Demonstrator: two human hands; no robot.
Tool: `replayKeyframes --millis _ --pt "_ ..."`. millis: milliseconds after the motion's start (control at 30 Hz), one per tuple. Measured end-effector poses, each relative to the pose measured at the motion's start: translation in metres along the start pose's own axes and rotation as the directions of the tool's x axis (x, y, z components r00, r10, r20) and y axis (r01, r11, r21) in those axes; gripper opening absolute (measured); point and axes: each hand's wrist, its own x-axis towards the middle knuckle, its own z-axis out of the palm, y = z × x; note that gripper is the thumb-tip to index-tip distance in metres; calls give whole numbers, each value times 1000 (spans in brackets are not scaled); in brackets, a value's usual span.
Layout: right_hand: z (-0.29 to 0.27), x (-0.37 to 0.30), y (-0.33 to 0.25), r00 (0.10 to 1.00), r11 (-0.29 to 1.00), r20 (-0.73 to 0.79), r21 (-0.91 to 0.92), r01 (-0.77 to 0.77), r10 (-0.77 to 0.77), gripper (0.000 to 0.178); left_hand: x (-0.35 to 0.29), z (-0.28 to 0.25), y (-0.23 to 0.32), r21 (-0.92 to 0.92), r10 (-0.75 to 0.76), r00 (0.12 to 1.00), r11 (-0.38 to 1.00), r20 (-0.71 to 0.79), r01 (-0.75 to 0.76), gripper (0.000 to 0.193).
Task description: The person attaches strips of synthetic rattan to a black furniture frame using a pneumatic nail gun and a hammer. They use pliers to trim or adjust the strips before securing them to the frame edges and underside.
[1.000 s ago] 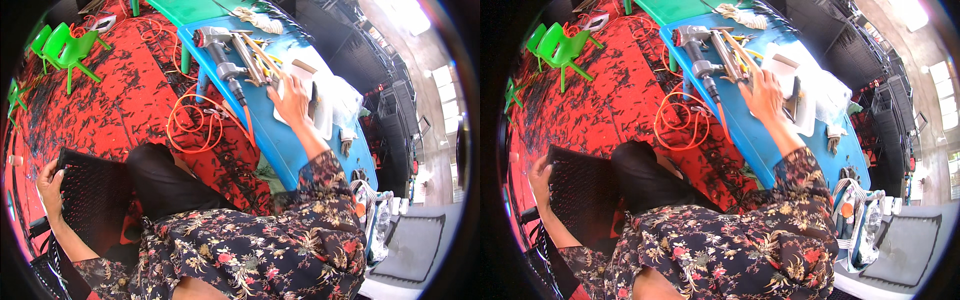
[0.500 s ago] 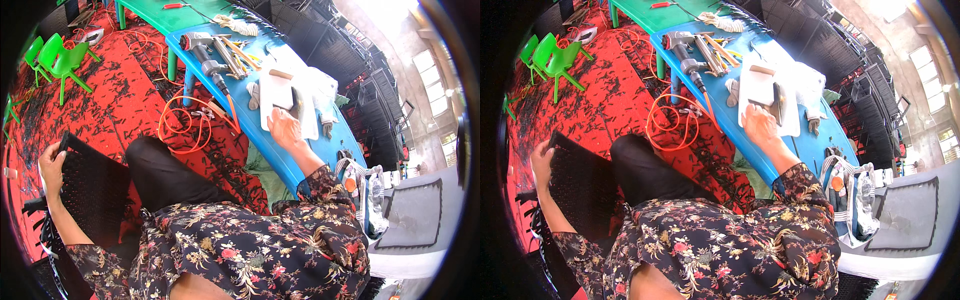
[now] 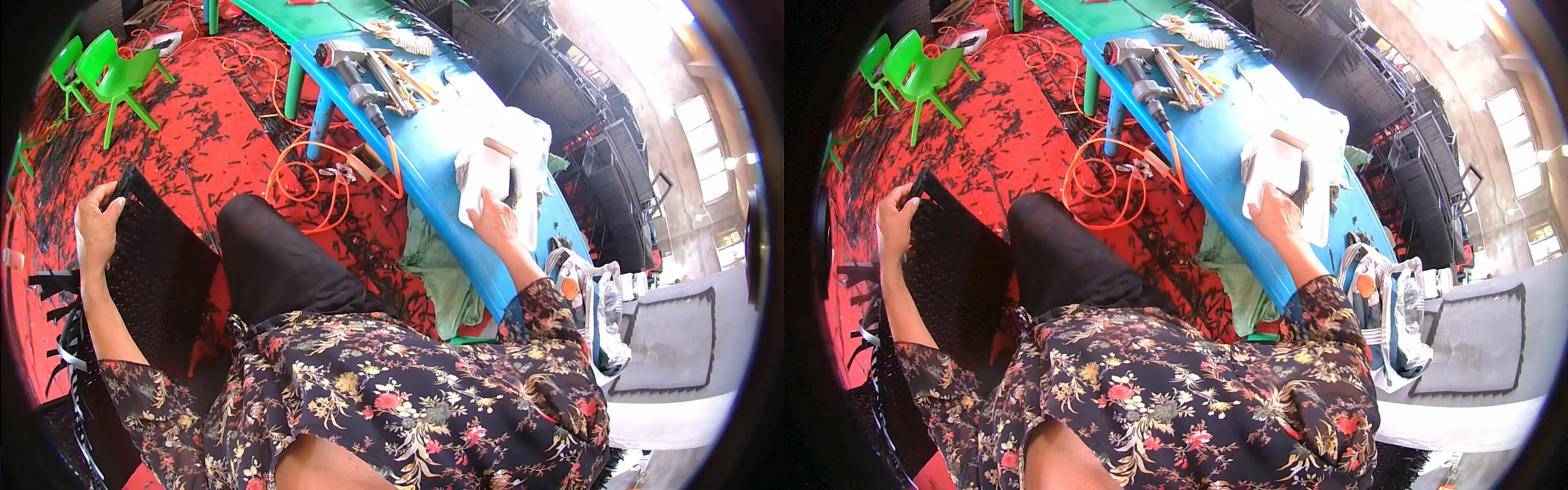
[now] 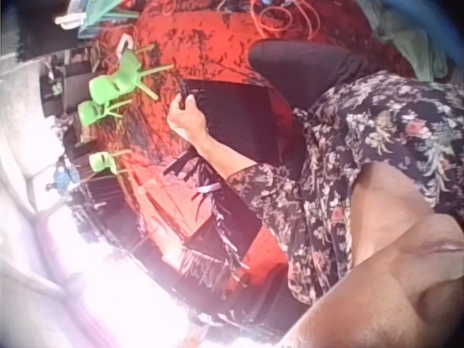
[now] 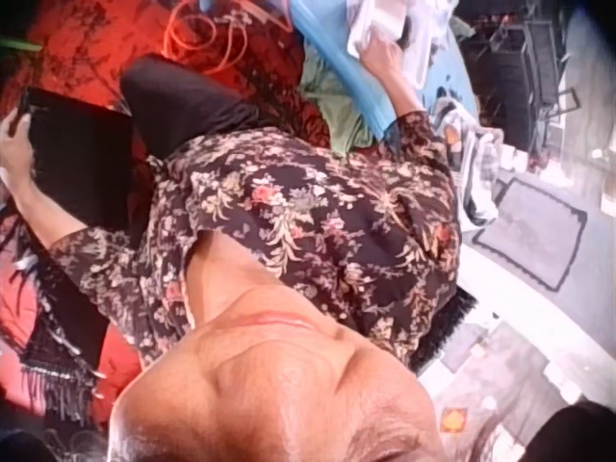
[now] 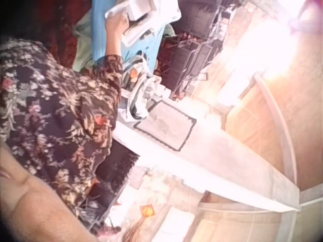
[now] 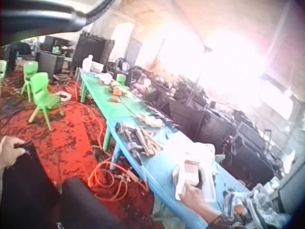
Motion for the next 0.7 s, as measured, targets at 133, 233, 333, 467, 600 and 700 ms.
replayKeyframes --millis 133,233,333,467,600,700 --pt "-34 31 -12 981 983 120 82 -162 151 60 -3 -1 12 12 -28 1000 1000 -10 29 28" --pt "-35 79 -14 997 969 -47 243 -49 63 39 -8 -8 10 -20 -77 997 997 21 78 29" --pt "-15 143 2 998 898 -60 441 -2 32 27 -8 -5 16 -52 -127 991 990 39 129 28" --pt "46 262 21 991 711 -65 692 127 -113 17 -14 -10 20 -140 -260 965 954 39 263 31" --pt "98 349 28 998 889 -11 453 65 -67 15 -16 -7 46 -177 -301 950 934 80 311 29" --pt "124 381 24 995 955 90 295 23 -52 21 -18 -12 48 -121 -316 949 941 11 315 29"
